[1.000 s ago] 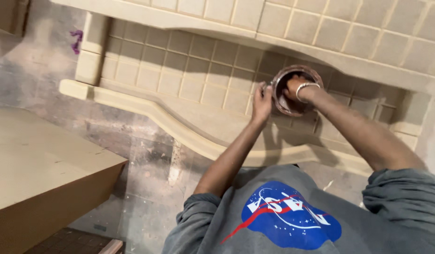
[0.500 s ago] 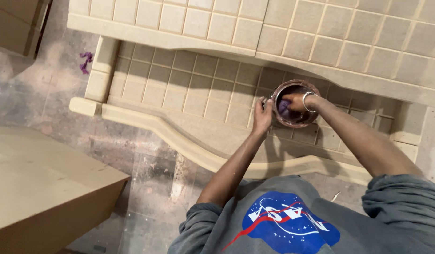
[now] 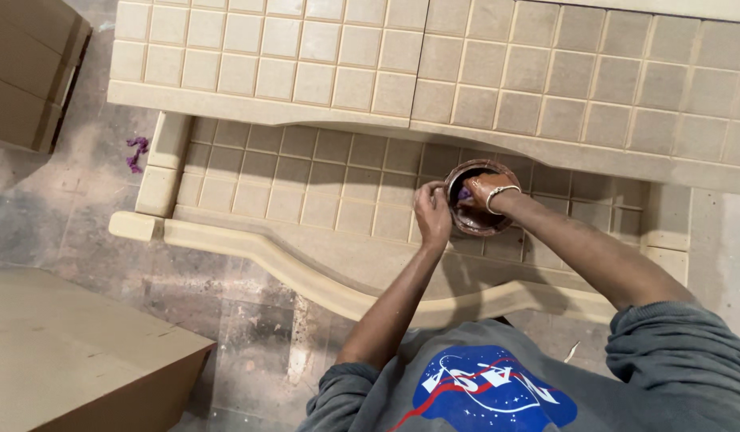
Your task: The person dips a purple cloth into a can of brown finish and applies it to the surface of a light-colored wooden cabinet. They repeatedly dip the cloth and wipe the finish onto the cabinet's tiled front and side panels.
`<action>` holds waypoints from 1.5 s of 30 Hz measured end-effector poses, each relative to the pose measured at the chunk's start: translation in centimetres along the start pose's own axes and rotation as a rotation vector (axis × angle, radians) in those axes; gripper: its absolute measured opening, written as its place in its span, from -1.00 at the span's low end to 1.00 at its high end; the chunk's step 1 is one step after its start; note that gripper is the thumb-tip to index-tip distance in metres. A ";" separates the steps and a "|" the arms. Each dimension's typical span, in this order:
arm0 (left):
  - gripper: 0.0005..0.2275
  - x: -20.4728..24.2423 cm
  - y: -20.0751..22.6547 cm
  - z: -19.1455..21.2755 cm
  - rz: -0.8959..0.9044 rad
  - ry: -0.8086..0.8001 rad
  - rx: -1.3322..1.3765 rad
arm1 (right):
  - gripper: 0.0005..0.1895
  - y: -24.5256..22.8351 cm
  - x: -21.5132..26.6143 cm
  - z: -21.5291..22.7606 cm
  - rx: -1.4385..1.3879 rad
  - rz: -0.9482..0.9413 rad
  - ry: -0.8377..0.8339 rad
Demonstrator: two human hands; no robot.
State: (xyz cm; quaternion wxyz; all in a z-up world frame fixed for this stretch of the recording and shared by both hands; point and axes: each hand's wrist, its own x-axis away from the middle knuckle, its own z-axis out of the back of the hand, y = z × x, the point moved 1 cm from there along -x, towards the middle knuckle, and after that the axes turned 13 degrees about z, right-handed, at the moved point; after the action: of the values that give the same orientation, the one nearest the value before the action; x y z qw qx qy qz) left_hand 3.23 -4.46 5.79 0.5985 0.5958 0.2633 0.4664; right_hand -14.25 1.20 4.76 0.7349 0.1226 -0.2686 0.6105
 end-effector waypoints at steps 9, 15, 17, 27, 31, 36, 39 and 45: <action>-0.70 -0.1 -1.0 -0.7 0.099 -0.111 0.040 | -0.70 -0.1 1.0 -1.1 0.124 0.067 0.131; -0.61 -0.4 0.3 -0.3 0.243 -0.291 0.331 | -0.64 -1.6 3.1 3.0 0.069 0.119 0.220; -0.84 -0.4 1.5 0.0 0.250 -0.342 0.408 | -0.61 -1.4 3.2 3.0 0.029 0.126 0.226; -0.78 0.2 1.8 -0.6 0.209 -0.514 0.364 | -0.48 -0.4 2.8 1.3 -0.137 0.135 -0.072; -0.73 1.1 3.0 -0.4 0.234 -0.498 0.463 | -0.56 0.2 2.3 0.4 -0.078 0.096 -0.043; -0.56 1.0 2.6 -0.1 0.241 -0.403 0.459 | -0.63 0.9 0.5 -1.8 -0.018 0.093 0.064; -0.60 1.4 3.5 0.8 0.267 -0.393 0.489 | -0.60 1.0 1.2 -2.0 -0.051 0.049 0.120; -0.87 3.3 10.4 3.3 0.279 -0.529 0.418 | -0.55 0.7 1.1 -1.7 -0.149 0.035 0.136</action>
State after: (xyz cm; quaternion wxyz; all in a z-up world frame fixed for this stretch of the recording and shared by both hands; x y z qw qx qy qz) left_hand 4.96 -4.64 17.02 0.4418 0.8354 0.1050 0.3097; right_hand -14.36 3.16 3.84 0.7477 0.0210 -0.2646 0.6087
